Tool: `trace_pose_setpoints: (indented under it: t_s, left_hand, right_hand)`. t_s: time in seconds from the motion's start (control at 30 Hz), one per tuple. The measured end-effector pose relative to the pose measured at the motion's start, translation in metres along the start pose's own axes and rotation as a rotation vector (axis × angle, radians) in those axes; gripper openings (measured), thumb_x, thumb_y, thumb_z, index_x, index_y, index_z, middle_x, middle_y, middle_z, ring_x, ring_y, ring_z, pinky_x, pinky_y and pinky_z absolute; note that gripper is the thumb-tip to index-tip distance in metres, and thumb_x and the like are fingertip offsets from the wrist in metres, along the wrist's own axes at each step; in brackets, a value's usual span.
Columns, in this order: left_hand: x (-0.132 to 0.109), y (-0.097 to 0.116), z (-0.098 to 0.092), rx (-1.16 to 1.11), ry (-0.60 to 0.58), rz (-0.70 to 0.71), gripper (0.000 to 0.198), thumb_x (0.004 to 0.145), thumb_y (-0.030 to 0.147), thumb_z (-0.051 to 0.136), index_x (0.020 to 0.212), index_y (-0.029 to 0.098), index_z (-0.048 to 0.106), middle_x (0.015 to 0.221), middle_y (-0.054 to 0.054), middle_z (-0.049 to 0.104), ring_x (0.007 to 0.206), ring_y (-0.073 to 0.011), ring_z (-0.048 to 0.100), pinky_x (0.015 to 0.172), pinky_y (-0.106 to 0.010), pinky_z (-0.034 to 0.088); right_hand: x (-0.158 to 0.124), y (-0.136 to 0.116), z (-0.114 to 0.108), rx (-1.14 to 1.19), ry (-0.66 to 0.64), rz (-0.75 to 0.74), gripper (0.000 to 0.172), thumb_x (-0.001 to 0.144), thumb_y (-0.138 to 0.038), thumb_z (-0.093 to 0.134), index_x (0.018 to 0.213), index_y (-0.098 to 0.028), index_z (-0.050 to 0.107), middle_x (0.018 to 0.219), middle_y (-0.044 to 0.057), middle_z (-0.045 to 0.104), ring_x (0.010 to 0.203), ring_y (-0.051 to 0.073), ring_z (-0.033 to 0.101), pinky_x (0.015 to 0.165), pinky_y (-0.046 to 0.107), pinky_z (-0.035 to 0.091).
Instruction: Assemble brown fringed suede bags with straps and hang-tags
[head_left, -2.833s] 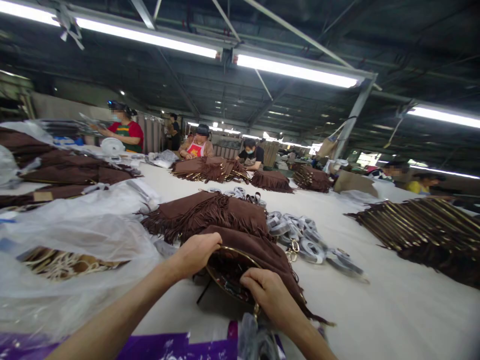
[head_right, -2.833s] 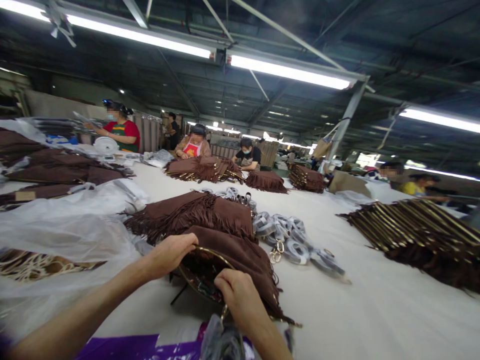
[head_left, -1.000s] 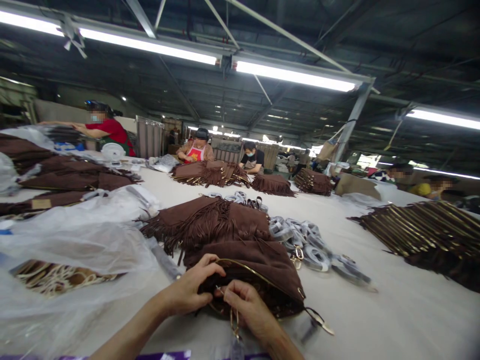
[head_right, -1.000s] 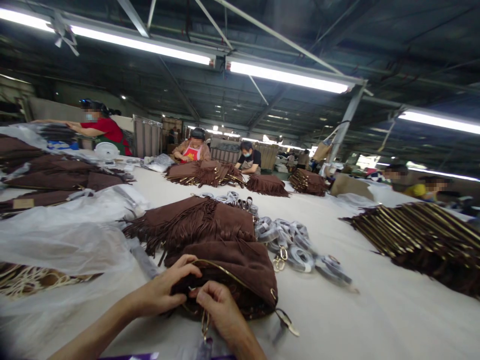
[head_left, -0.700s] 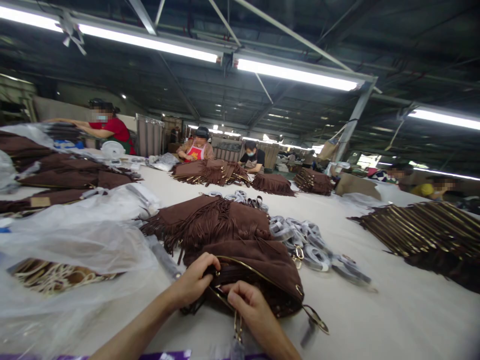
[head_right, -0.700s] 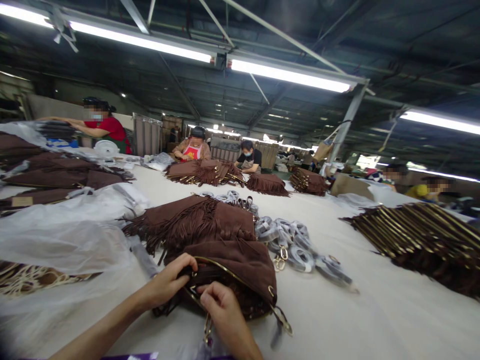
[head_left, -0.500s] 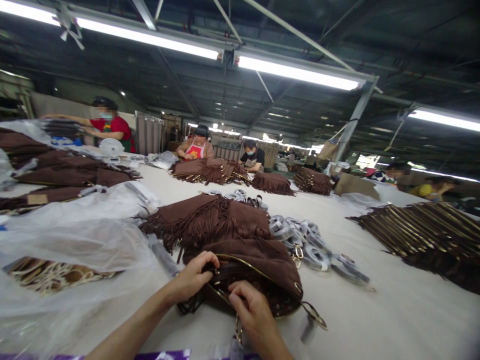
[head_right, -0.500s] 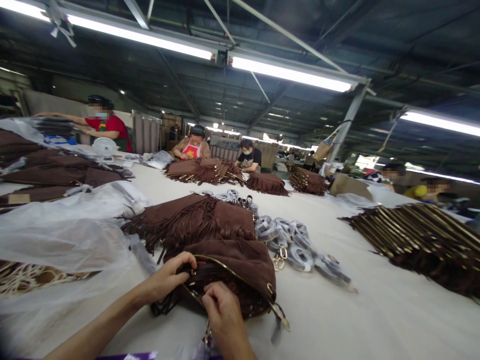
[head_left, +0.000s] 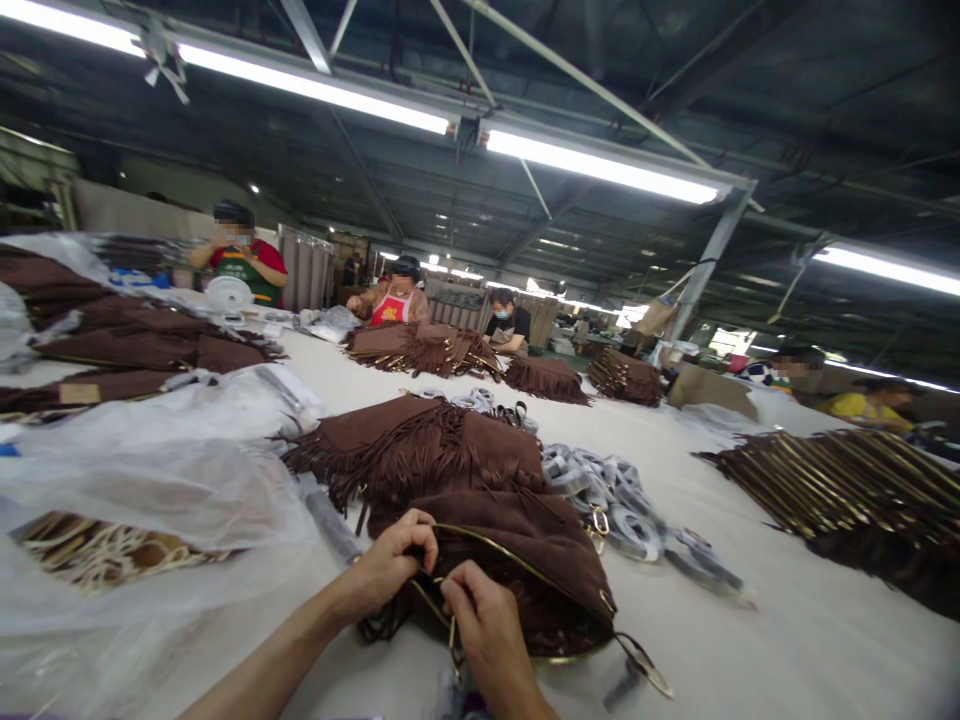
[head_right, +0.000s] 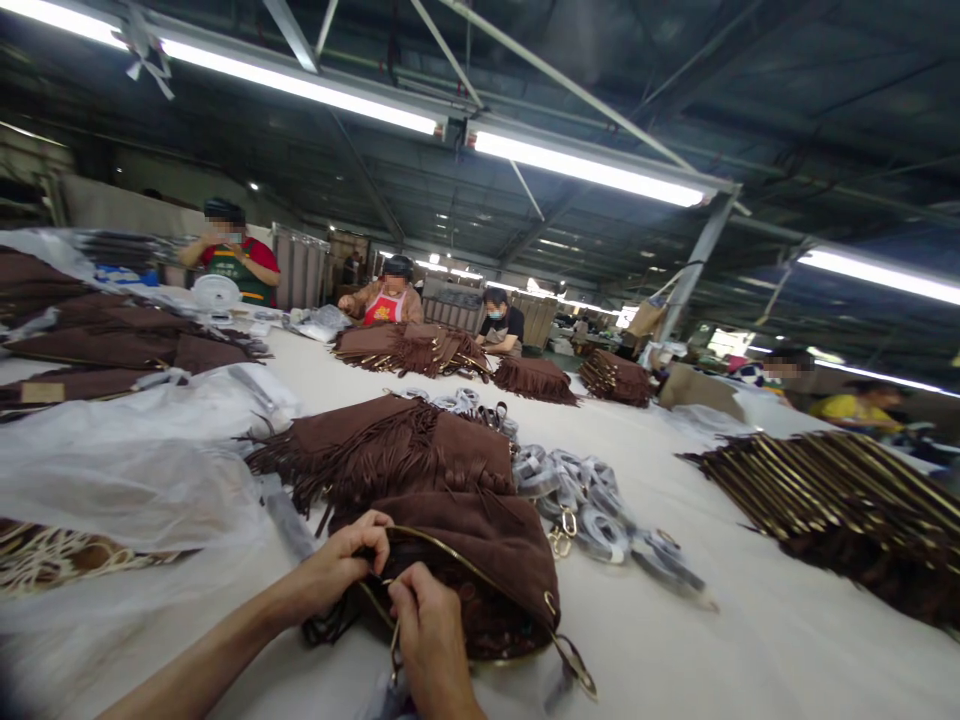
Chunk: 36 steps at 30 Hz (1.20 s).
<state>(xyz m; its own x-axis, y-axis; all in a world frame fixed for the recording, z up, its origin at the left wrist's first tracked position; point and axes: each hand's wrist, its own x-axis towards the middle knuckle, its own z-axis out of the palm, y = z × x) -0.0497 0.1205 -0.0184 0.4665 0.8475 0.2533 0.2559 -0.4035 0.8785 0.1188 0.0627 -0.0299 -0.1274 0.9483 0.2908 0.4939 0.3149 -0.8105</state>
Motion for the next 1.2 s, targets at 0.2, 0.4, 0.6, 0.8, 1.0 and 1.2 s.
trace_pose_setpoints:
  t_s: [0.2, 0.4, 0.6, 0.8, 1.0, 1.2]
  left_hand:
    - [-0.008, 0.003, -0.013, 0.021, -0.093, 0.092, 0.032, 0.054, 0.005, 0.049, 0.076, 0.019, 0.067, 0.111, -0.003, 0.052, 0.109, -0.0202, 0.051, 0.101, -0.033, 0.038]
    - [-0.008, -0.002, -0.007, 0.168, -0.035, 0.258, 0.021, 0.076, 0.007, 0.052, 0.071, 0.018, 0.068, 0.102, -0.004, 0.056, 0.096, -0.0159, 0.058, 0.085, -0.024, 0.045]
    - [-0.010, 0.016, -0.020, 0.258, -0.167, 0.238, 0.019, 0.073, 0.003, 0.054, 0.067, 0.019, 0.064, 0.107, -0.002, 0.061, 0.094, -0.0147, 0.060, 0.085, -0.023, 0.046]
    - [-0.022, 0.053, -0.024, 0.427, -0.064, 0.358, 0.017, 0.079, 0.005, 0.048, 0.070, 0.018, 0.055, 0.099, -0.005, 0.061, 0.091, -0.0174, 0.057, 0.081, -0.027, 0.043]
    - [-0.027, 0.070, -0.005, 0.373, 0.087, 0.342, 0.017, 0.074, 0.004, 0.042, 0.066, 0.020, 0.042, 0.077, -0.002, 0.054, 0.072, -0.0146, 0.053, 0.065, -0.025, 0.040]
    - [-0.033, 0.084, 0.012, -0.086, 0.034, -0.045, 0.012, 0.086, 0.027, 0.044, 0.083, 0.019, 0.052, 0.059, 0.002, 0.059, 0.046, -0.0112, 0.054, 0.044, -0.020, 0.039]
  right_hand:
    - [0.001, 0.001, 0.001, -0.020, -0.014, 0.028, 0.029, 0.087, -0.038, 0.042, 0.069, -0.019, 0.055, 0.060, 0.000, 0.057, 0.059, 0.017, 0.054, 0.057, 0.024, 0.035]
    - [0.004, 0.000, 0.004, -0.029, -0.026, 0.060, 0.030, 0.087, -0.038, 0.041, 0.068, -0.019, 0.055, 0.062, 0.001, 0.057, 0.062, 0.018, 0.055, 0.060, 0.025, 0.037]
    - [-0.005, -0.022, -0.042, -0.145, -0.265, 0.050, 0.010, 0.077, -0.021, 0.053, 0.073, -0.019, 0.061, 0.072, 0.000, 0.062, 0.072, 0.016, 0.056, 0.065, 0.022, 0.037]
    - [-0.027, -0.027, -0.084, -0.391, -0.540, 0.085, 0.019, 0.065, -0.007, 0.052, 0.069, -0.020, 0.067, 0.073, -0.001, 0.065, 0.071, 0.014, 0.057, 0.063, 0.022, 0.035]
    - [-0.029, -0.036, -0.089, -0.504, -0.430, 0.018, 0.018, 0.075, -0.009, 0.050, 0.075, -0.019, 0.064, 0.075, 0.002, 0.065, 0.072, 0.016, 0.057, 0.063, 0.024, 0.036]
    - [-0.027, -0.034, -0.068, -0.152, -0.092, -0.058, 0.016, 0.088, -0.023, 0.049, 0.072, -0.021, 0.053, 0.063, 0.000, 0.063, 0.058, 0.015, 0.057, 0.060, 0.025, 0.043]
